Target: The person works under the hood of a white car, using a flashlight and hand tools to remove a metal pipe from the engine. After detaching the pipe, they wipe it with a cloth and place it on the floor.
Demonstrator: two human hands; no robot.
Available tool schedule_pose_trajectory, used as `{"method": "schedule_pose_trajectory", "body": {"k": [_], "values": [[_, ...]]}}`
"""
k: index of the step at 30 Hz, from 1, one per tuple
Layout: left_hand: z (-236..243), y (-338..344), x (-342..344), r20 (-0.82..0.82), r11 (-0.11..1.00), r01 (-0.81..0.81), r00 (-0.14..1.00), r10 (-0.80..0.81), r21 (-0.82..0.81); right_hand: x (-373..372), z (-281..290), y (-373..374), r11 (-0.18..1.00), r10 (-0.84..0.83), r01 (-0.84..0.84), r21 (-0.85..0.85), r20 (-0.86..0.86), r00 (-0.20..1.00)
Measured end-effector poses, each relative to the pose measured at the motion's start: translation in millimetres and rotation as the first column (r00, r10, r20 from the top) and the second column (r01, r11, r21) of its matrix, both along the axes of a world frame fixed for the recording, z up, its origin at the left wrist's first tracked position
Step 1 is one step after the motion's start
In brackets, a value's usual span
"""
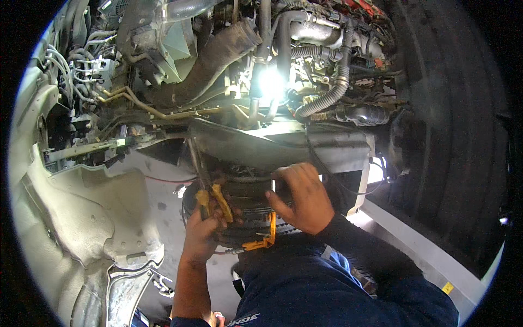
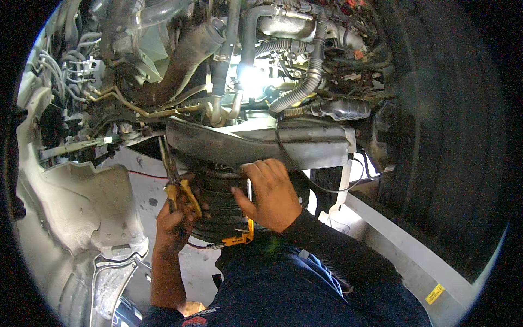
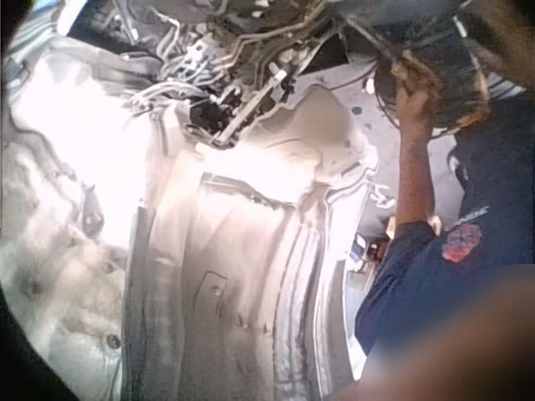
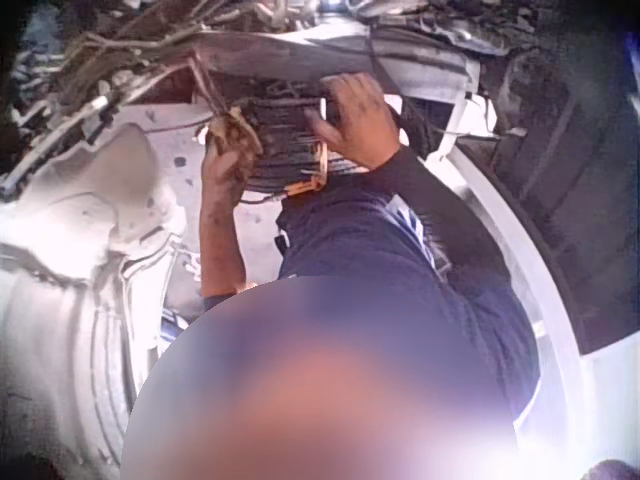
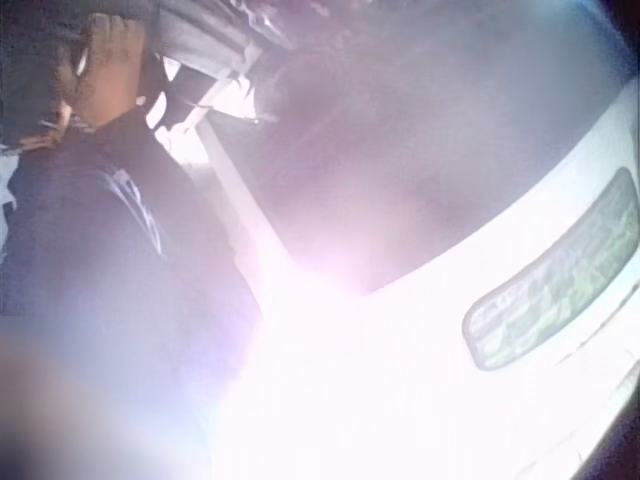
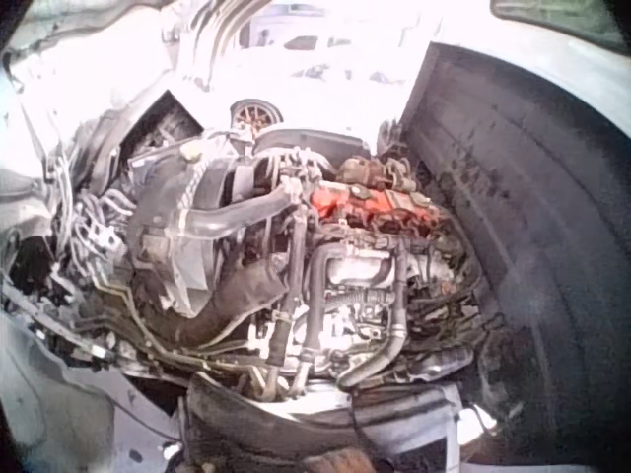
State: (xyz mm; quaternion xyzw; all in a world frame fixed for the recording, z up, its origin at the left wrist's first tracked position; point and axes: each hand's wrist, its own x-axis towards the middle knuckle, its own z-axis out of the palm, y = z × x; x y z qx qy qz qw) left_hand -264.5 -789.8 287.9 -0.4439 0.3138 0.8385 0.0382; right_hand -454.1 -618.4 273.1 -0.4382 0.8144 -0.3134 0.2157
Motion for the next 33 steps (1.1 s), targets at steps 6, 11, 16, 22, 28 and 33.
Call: {"method": "schedule_pose_trajectory", "body": {"k": [6,11,16,22,28,33], "values": [[22,-24,-45,0.344,0.228,0.411,0.896,-0.282,-0.883,23,12,-63,0.998,0.002,0.05,-0.045,0.764,0.646],[30,-27,-83,0.544,-0.031,0.559,0.793,-0.275,-0.829,-4,6,-89,0.969,0.104,0.129,-0.21,0.821,0.562],[41,-36,-118,0.68,-0.119,0.673,0.694,-0.238,-0.729,-42,7,-75,0.972,0.095,0.129,-0.199,0.827,0.554],[62,-32,-140,0.814,-0.131,0.814,0.527,-0.246,-0.566,-58,11,-59,0.968,0.078,0.19,-0.164,0.917,0.391],[59,-22,-159,0.778,-0.067,0.786,0.59,-0.215,-0.615,-73,3,-60,0.957,0.089,0.239,-0.164,0.951,0.296],[53,-15,-160,0.756,-0.05,0.764,0.622,-0.207,-0.643,-83,0,-58,0.956,0.126,0.222,-0.192,0.951,0.281]]}}
